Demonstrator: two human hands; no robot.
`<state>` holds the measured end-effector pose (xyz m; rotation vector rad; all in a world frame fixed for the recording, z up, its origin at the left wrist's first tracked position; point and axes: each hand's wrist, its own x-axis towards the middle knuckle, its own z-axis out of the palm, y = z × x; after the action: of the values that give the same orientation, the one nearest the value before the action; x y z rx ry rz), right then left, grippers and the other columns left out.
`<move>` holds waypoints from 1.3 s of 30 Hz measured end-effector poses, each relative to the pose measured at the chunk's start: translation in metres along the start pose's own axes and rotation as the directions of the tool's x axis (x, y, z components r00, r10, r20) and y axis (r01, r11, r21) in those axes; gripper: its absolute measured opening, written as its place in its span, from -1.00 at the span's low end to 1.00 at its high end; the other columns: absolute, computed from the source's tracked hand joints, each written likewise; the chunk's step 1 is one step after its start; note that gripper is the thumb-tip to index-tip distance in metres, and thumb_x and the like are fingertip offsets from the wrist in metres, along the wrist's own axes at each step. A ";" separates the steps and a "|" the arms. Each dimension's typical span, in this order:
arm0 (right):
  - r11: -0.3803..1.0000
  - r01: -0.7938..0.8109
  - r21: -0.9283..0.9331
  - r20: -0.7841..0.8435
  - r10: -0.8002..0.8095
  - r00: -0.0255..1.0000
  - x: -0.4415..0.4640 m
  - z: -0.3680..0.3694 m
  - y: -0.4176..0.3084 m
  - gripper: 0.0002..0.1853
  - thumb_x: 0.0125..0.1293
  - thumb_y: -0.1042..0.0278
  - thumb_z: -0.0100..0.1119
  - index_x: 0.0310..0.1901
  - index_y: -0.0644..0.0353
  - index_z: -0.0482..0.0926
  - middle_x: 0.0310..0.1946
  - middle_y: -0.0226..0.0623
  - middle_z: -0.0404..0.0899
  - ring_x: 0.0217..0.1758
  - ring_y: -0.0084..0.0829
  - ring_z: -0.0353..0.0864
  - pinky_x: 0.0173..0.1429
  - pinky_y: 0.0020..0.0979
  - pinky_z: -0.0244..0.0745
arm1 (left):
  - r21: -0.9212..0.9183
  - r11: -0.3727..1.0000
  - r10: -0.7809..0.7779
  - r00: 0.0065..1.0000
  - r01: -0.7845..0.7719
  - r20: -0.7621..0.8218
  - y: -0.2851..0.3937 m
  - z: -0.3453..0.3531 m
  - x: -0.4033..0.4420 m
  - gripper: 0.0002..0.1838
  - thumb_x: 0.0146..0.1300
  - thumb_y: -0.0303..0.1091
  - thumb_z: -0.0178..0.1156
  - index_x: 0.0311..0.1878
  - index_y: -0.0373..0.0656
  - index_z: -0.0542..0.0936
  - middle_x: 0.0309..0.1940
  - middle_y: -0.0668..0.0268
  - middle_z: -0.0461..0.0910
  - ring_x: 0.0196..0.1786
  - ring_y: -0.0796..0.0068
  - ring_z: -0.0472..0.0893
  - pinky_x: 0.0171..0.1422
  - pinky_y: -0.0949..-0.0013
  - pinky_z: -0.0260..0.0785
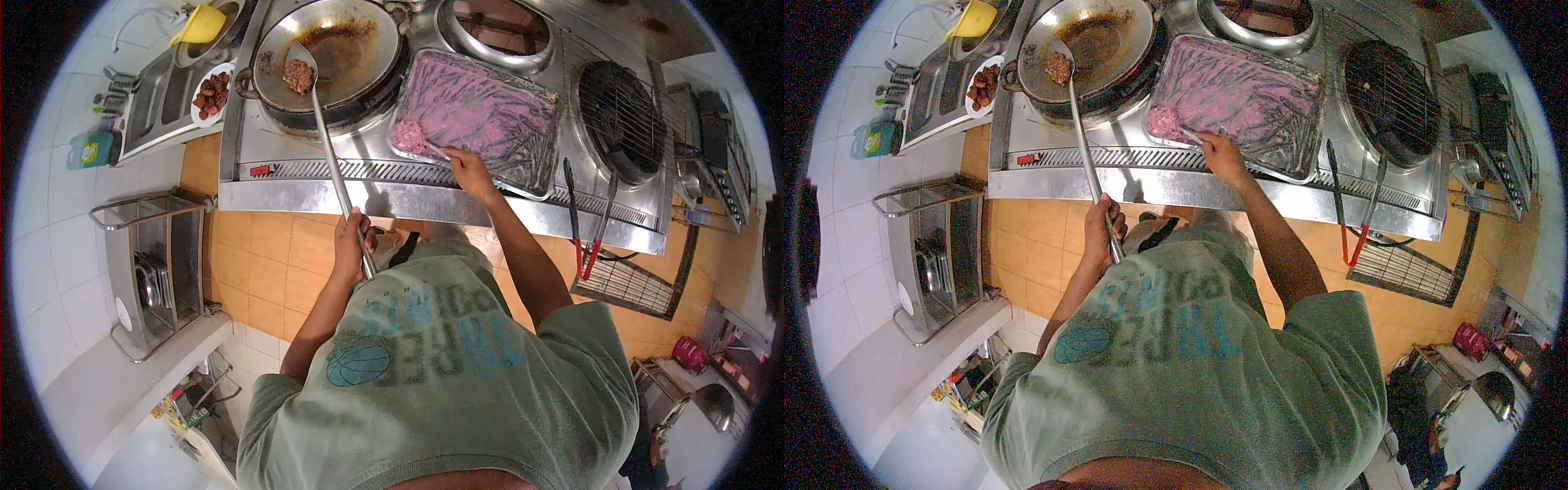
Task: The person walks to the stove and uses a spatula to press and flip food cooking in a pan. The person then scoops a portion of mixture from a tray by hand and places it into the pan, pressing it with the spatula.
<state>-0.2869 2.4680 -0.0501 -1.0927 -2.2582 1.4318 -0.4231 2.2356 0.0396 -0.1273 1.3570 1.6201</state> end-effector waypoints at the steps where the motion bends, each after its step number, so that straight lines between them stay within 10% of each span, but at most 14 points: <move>1: 1.000 -0.009 0.019 0.004 0.009 1.000 0.000 -0.003 -0.001 -0.69 0.24 0.41 -0.09 -0.03 0.21 0.55 -0.41 -0.10 0.61 -0.47 -0.32 0.54 -0.31 -0.35 0.42 | -0.004 1.000 0.003 1.000 -0.003 0.000 0.000 0.001 0.000 -0.70 0.32 -0.11 0.00 -0.43 -0.04 0.25 -0.64 0.45 0.21 -0.75 0.65 0.22 -0.72 0.54 0.10; 12: 0.993 0.010 0.116 -0.002 -0.010 1.000 -0.008 -0.049 -0.017 -0.64 0.27 0.44 -0.16 0.05 0.17 0.53 -0.67 -0.51 0.31 -0.60 -0.69 0.21 -0.49 -0.55 0.19 | -0.021 1.000 0.002 1.000 -0.003 -0.003 -0.001 0.005 0.000 -0.70 0.33 -0.12 -0.03 -0.45 -0.06 0.24 -0.65 0.45 0.20 -0.75 0.65 0.21 -0.74 0.55 0.09; 24: 1.000 -0.005 0.012 -0.089 0.006 0.996 -0.008 -0.033 0.022 -0.65 0.25 0.42 -0.14 0.01 0.22 0.55 -0.64 -0.48 0.33 -0.59 -0.65 0.23 -0.48 -0.53 0.21 | 0.019 0.999 0.026 0.999 -0.026 -0.023 -0.001 0.008 0.001 -0.64 0.32 -0.06 -0.02 -0.50 -0.06 0.24 -0.72 0.46 0.16 -0.78 0.65 0.19 -0.74 0.55 0.08; 27: 0.996 -0.083 0.013 -0.016 0.083 0.996 -0.008 -0.042 0.006 -0.66 0.25 0.39 -0.12 0.01 0.20 0.54 -0.45 -0.04 0.56 -0.44 -0.35 0.52 -0.26 -0.35 0.40 | 0.020 1.000 0.013 1.000 -0.013 -0.020 -0.002 0.006 0.002 -0.64 0.32 -0.06 -0.01 -0.50 -0.05 0.24 -0.72 0.46 0.16 -0.78 0.64 0.19 -0.74 0.55 0.08; 36: 0.997 -0.070 0.026 -0.032 0.071 0.997 -0.006 -0.045 -0.001 -0.67 0.26 0.40 -0.12 0.01 0.19 0.54 -0.55 -0.16 0.53 -0.54 -0.42 0.45 -0.33 -0.40 0.38 | 0.001 1.000 0.017 1.000 -0.017 -0.004 -0.004 0.004 0.003 -0.66 0.32 -0.07 0.00 -0.48 -0.04 0.25 -0.67 0.45 0.19 -0.77 0.64 0.21 -0.73 0.55 0.10; 39: 0.996 -0.084 0.037 -0.039 0.085 0.996 -0.006 -0.039 0.009 -0.64 0.25 0.43 -0.15 0.03 0.21 0.54 -0.65 -0.50 0.29 -0.60 -0.66 0.20 -0.48 -0.53 0.19 | 0.002 1.000 0.020 1.000 -0.020 -0.005 -0.002 0.005 0.001 -0.67 0.31 -0.08 0.01 -0.46 -0.04 0.24 -0.63 0.44 0.21 -0.76 0.65 0.21 -0.73 0.55 0.10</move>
<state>-0.2567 2.4914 -0.0376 -1.2083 -2.1751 1.4617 -0.4198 2.2403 0.0393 -0.1167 1.3678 1.6358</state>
